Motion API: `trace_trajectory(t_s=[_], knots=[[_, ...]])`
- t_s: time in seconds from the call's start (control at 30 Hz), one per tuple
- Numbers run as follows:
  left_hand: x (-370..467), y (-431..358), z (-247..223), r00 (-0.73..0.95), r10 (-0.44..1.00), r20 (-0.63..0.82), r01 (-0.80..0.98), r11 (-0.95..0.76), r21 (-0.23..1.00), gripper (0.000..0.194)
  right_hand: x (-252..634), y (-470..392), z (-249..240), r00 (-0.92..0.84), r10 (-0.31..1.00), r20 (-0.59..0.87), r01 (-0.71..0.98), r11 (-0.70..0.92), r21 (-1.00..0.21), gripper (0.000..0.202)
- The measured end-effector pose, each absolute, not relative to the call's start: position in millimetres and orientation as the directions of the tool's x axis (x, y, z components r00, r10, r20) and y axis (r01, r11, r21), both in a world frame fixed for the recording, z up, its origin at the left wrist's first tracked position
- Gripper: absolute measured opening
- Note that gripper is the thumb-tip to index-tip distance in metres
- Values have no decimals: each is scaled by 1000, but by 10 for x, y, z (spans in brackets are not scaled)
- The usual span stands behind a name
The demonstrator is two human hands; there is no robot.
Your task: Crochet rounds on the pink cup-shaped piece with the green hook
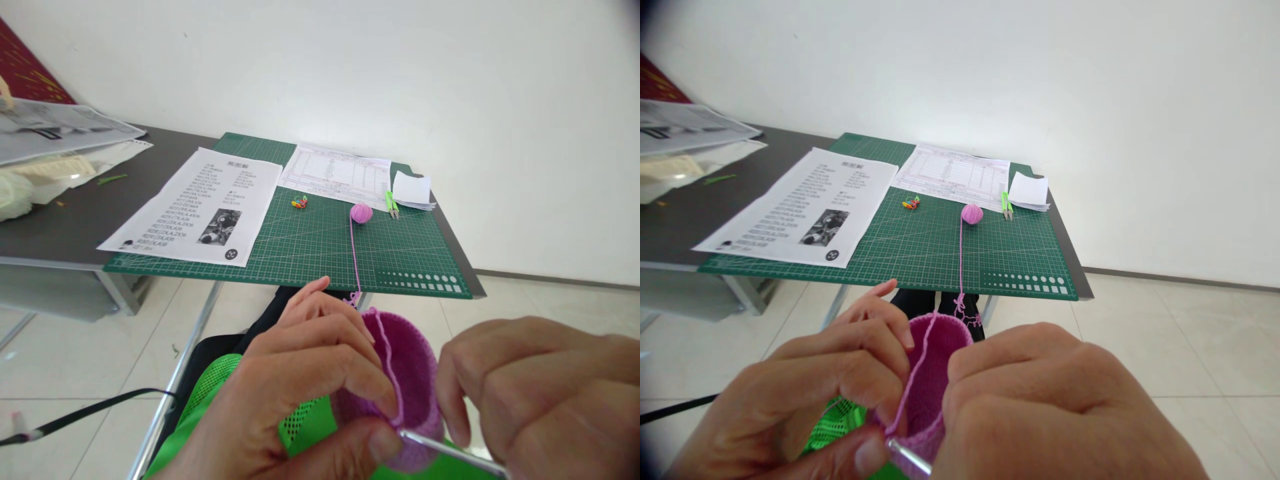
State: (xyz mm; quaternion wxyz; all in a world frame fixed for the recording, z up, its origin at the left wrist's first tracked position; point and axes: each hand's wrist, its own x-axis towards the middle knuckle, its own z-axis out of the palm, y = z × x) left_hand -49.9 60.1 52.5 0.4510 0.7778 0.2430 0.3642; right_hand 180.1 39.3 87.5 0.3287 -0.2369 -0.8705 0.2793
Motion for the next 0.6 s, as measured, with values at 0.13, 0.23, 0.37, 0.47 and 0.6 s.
trace_trajectory(t_s=[0.13, 0.23, 0.37, 0.47, 0.6], knots=[[-482, 585, 508, 609, 713, 349, 29, -459, 888, 10, 1792, 385, 858, -657, 595, 462, 241, 747, -620, 33], [-471, 578, 495, 604, 711, 360, 7, -456, 890, 8, 1774, 377, 856, -650, 592, 477, 239, 755, -611, 34], [-480, 579, 494, 595, 715, 367, 21, -470, 883, 9, 1744, 365, 872, -647, 623, 440, 276, 729, -627, 28], [-493, 579, 496, 596, 714, 366, 31, -476, 879, 8, 1695, 360, 884, -633, 684, 362, 349, 670, -656, 25], [-481, 556, 513, 554, 738, 386, 80, -509, 857, 8, 1649, 343, 876, -606, 732, 312, 431, 631, -645, 31]])
